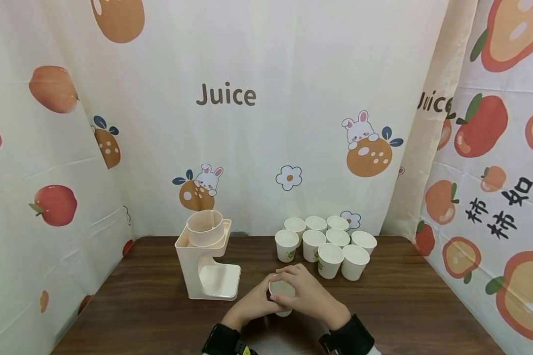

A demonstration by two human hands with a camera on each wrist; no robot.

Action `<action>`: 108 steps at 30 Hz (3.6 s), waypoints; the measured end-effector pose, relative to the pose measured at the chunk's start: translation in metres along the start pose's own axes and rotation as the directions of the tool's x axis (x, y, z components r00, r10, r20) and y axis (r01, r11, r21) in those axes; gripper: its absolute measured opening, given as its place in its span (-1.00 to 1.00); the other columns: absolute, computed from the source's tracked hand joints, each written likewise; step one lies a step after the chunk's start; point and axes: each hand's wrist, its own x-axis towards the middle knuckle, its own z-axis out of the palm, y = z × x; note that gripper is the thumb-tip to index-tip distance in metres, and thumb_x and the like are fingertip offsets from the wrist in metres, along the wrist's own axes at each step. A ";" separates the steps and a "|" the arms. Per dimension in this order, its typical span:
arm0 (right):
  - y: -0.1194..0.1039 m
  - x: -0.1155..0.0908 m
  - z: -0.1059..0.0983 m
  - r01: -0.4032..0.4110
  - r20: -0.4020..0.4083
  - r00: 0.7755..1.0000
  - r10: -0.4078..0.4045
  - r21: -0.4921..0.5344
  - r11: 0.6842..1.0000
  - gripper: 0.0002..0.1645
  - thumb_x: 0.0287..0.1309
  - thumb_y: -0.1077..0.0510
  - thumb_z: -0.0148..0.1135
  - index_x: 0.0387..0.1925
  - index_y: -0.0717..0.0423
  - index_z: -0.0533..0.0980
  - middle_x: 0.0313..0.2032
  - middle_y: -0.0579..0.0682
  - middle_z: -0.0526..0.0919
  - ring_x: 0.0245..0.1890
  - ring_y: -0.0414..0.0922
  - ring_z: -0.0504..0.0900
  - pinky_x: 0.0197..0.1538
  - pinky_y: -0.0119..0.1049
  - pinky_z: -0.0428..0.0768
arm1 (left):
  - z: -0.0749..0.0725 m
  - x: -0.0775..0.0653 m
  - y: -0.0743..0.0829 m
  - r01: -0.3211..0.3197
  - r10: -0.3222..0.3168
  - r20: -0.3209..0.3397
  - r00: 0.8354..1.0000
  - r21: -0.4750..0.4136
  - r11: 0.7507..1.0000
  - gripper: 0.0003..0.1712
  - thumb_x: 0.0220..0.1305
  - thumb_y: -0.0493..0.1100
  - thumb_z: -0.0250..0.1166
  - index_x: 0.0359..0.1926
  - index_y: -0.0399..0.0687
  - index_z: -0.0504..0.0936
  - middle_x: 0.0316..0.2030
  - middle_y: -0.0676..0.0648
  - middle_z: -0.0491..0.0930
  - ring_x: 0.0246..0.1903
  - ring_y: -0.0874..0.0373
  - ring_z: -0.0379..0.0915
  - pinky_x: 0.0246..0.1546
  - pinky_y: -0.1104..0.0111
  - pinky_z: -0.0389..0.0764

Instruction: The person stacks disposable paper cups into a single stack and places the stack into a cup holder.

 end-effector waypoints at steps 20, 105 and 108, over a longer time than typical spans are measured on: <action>-0.009 -0.001 -0.005 -0.005 0.093 0.996 0.001 0.042 0.999 -0.61 0.33 -0.13 0.30 0.09 -0.08 0.64 0.14 -0.05 0.59 0.10 -0.08 0.45 0.09 -0.12 0.50 | 0.001 0.003 -0.008 -0.074 0.080 0.061 0.995 -0.101 0.992 0.02 0.09 -0.25 0.51 0.51 0.01 0.17 0.25 -0.02 0.45 0.21 -0.23 0.37 0.06 0.30 0.51; 0.099 -0.001 -0.080 -0.273 -0.010 0.957 0.289 -0.361 0.892 -0.39 0.12 -0.11 0.46 0.07 0.19 0.58 -0.01 0.21 0.62 -0.01 0.21 0.53 0.08 0.15 0.47 | 0.003 0.004 -0.006 -0.061 0.061 0.002 0.998 -0.035 0.998 -0.21 0.05 -0.28 0.56 0.27 -0.10 0.38 0.02 -0.02 0.55 0.03 0.08 0.49 0.05 0.17 0.48; 0.100 -0.001 -0.079 -0.273 -0.012 0.958 0.288 -0.360 0.892 -0.41 0.09 -0.10 0.48 0.04 0.18 0.59 -0.05 0.20 0.62 -0.04 0.20 0.54 0.05 0.14 0.48 | 0.003 0.003 -0.005 -0.059 0.059 0.001 0.998 -0.033 0.998 -0.21 0.04 -0.28 0.56 0.28 -0.10 0.38 0.02 -0.03 0.55 0.03 0.08 0.49 0.05 0.15 0.47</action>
